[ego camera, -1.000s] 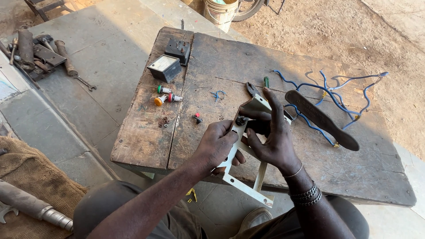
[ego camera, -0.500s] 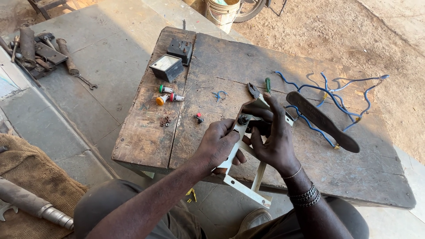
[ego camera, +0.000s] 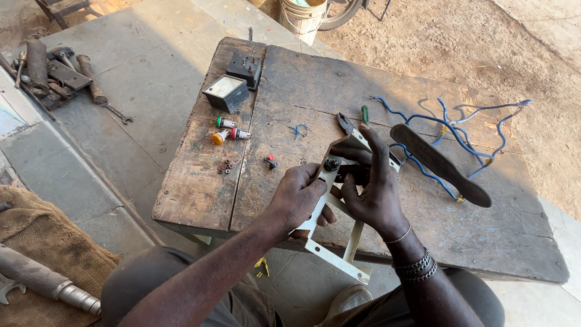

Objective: The person assembles small electrical push buttons by hand, inserting washers and nuts, then uses pliers to remove a red push button from a metal frame. The person continues to assemble another push button with a red cap and a nut.

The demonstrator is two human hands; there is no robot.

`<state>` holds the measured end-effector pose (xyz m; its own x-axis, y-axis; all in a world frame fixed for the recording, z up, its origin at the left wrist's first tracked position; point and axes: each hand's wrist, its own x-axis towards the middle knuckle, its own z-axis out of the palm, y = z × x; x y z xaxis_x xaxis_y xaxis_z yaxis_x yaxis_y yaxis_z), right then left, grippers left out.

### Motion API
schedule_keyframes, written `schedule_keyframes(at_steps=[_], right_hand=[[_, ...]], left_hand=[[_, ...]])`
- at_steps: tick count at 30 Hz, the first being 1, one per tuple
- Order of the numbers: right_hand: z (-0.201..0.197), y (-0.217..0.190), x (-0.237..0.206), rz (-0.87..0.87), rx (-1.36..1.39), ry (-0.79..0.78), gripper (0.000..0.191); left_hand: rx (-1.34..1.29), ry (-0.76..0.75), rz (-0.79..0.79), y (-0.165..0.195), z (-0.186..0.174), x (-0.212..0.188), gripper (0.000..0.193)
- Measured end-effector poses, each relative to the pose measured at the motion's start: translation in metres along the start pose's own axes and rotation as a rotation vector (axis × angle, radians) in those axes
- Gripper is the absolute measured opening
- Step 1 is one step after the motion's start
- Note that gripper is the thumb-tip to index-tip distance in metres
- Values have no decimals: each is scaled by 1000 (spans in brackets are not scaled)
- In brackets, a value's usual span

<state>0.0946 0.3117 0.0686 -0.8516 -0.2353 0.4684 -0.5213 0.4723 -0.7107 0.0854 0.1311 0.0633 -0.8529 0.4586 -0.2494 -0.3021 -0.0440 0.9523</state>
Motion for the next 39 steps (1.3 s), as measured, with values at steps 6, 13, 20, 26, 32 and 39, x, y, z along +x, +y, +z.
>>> schedule_keyframes(at_steps=[6, 13, 20, 26, 32, 39], right_hand=[[0, 1, 1, -11, -78, 5, 92], [1, 0, 2, 46, -88, 21, 93], [3, -3, 2, 60, -31, 38, 90], [4, -2, 1, -18, -1, 24, 93], [1, -1, 2, -43, 30, -8, 94], [3, 1, -1, 2, -50, 6, 91]], left_hand=[[-6, 3, -5, -1, -1, 1, 28], [13, -12, -17, 1, 0, 0, 28], [-16, -4, -9, 1, -2, 0, 28], [-39, -18, 19, -1, -3, 2, 28], [-33, -11, -5, -1, -4, 1, 28], [-21, -28, 16, 0, -4, 1, 29]])
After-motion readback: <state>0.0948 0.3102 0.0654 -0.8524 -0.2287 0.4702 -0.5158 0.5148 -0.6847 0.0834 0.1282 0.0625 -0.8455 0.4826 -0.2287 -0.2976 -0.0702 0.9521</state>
